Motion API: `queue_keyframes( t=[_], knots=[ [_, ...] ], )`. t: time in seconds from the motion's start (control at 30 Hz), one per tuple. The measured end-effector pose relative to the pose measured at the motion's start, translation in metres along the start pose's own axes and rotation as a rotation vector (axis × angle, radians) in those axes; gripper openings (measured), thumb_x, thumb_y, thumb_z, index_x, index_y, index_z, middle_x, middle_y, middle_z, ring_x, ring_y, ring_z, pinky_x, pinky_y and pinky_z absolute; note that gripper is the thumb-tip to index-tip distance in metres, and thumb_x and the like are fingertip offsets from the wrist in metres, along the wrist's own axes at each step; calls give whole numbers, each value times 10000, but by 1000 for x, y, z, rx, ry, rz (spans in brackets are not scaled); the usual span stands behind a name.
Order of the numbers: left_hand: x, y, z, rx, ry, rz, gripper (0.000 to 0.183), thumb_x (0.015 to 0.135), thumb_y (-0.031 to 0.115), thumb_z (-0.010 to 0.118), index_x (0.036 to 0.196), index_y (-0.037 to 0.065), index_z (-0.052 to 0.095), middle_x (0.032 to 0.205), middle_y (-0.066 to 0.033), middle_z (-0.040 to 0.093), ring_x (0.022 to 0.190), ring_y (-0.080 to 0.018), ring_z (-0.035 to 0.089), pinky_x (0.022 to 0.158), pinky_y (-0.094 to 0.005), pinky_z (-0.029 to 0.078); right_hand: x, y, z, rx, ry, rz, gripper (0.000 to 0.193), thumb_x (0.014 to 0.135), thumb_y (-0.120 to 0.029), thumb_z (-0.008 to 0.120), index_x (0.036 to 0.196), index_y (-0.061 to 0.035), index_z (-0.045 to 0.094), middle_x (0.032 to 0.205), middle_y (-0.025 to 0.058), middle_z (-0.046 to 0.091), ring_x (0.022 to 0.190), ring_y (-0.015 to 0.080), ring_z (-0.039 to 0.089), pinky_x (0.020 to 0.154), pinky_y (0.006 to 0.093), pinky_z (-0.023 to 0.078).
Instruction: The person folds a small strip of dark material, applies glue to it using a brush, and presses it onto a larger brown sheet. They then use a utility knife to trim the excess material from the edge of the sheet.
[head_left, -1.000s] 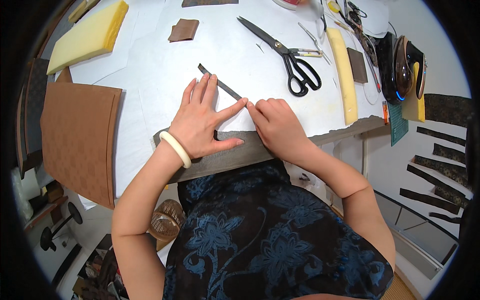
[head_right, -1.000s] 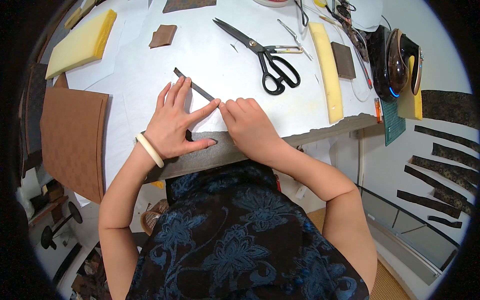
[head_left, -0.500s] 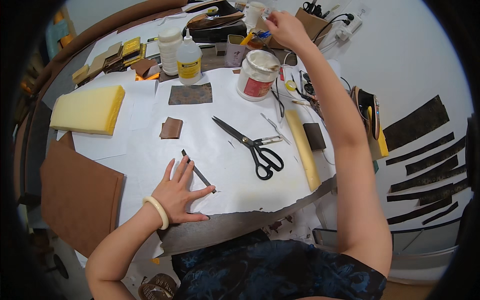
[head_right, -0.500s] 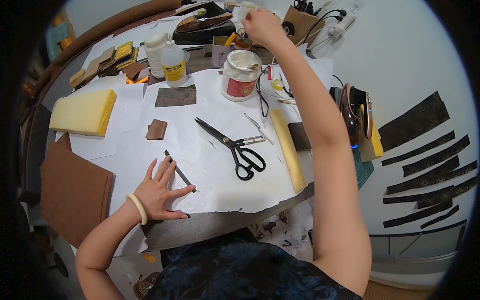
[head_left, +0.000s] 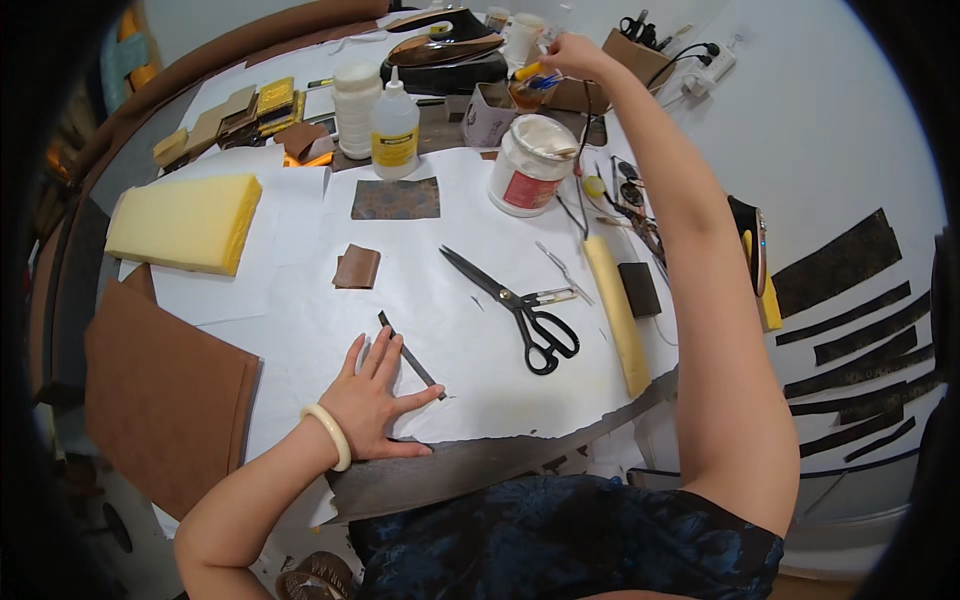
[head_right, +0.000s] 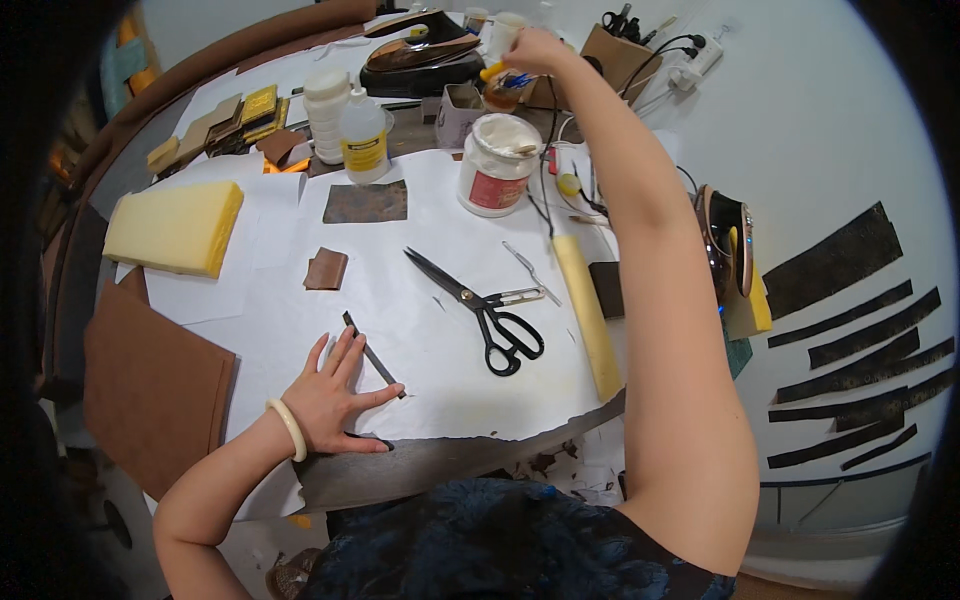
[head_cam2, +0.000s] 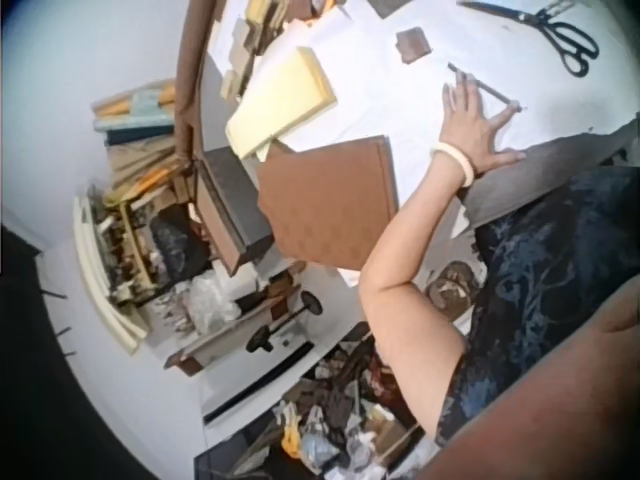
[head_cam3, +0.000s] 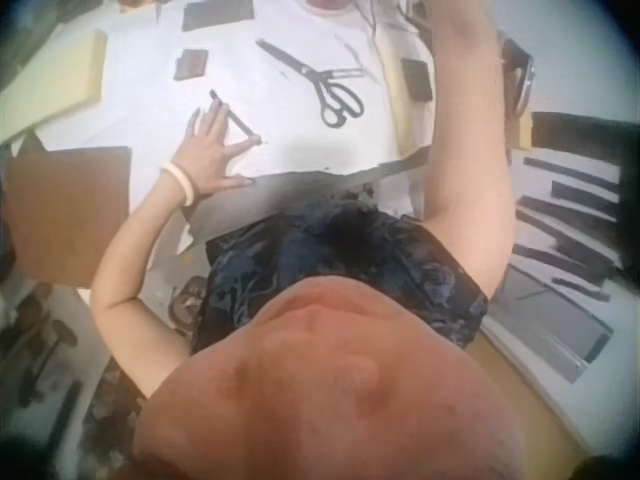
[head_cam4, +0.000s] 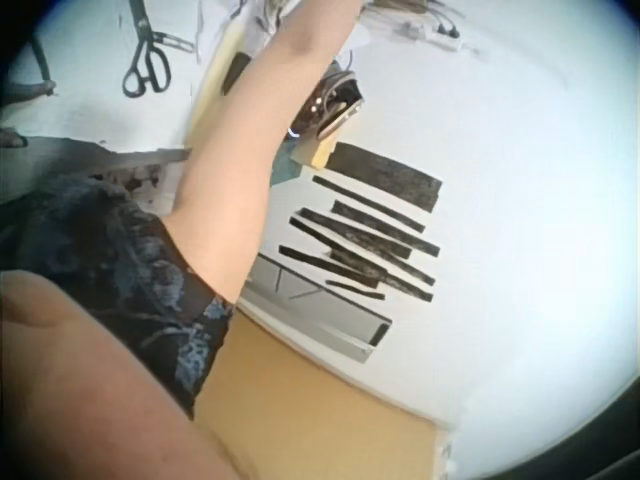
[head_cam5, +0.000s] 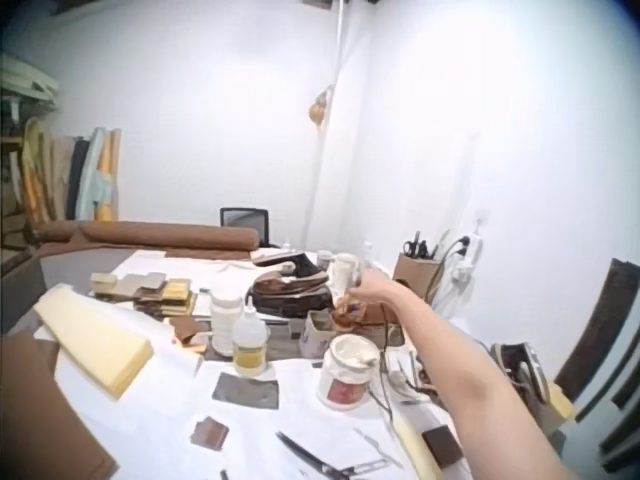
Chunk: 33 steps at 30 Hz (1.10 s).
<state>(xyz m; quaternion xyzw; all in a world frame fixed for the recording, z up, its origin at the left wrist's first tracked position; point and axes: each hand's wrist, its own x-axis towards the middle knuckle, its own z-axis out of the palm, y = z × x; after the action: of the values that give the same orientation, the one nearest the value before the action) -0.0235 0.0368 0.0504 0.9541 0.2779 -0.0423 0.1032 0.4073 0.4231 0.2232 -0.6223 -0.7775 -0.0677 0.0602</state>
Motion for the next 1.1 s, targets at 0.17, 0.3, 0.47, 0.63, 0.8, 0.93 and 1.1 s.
queue_keyframes(
  t=[0.17,0.3,0.47,0.63,0.8,0.93,1.1],
  knots=[
    [9,-2,0,-7,-16,21,875,850,908,467,1555,392,515,1613,-417,274,1564,-562,141,1244,-663,91,-95,86,-71,646,263,286,381,996,-402,682,995,-32,770,791,35,723,694,134,646,671,307,509],
    [5,-1,-4,-47,-42,-8,878,838,910,487,1550,397,520,1624,-425,238,1566,-570,115,1239,-671,89,-198,67,-88,1237,184,150,259,1059,-274,599,1174,-56,679,766,-19,641,632,76,552,647,223,449],
    [4,-4,3,-25,-55,-24,871,834,889,523,1554,399,515,1629,-429,219,1563,-577,117,1234,-680,87,-284,-25,-42,1649,-546,147,290,1057,-282,563,1154,-22,648,704,-51,474,599,51,401,522,203,315],
    [8,-2,1,-43,-62,-5,845,842,866,547,1551,408,518,1625,-430,226,1553,-589,137,1229,-684,115,-368,-95,48,2066,-652,263,542,1098,-579,446,1001,-59,564,642,-71,310,586,59,260,490,205,223],
    [2,-2,9,-34,-23,-16,826,851,866,537,1543,416,524,1631,-418,227,1556,-582,141,1236,-671,120,-364,-121,53,2275,-776,240,434,1120,-494,453,1095,-68,531,746,-23,423,585,49,303,476,195,261],
    [4,-4,14,-26,13,-10,822,851,860,544,1540,412,529,1630,-417,232,1554,-578,155,1237,-668,126,-355,-128,57,1818,-640,229,267,1119,-388,529,1135,-121,532,817,-16,542,622,30,393,514,186,307],
    [3,-6,16,-21,31,-3,828,851,865,533,1544,412,525,1632,-409,237,1562,-568,132,1236,-664,139,-335,-142,75,1048,-208,-80,225,1003,-232,733,920,-37,658,733,-17,624,659,67,488,599,255,390]
  ],
)
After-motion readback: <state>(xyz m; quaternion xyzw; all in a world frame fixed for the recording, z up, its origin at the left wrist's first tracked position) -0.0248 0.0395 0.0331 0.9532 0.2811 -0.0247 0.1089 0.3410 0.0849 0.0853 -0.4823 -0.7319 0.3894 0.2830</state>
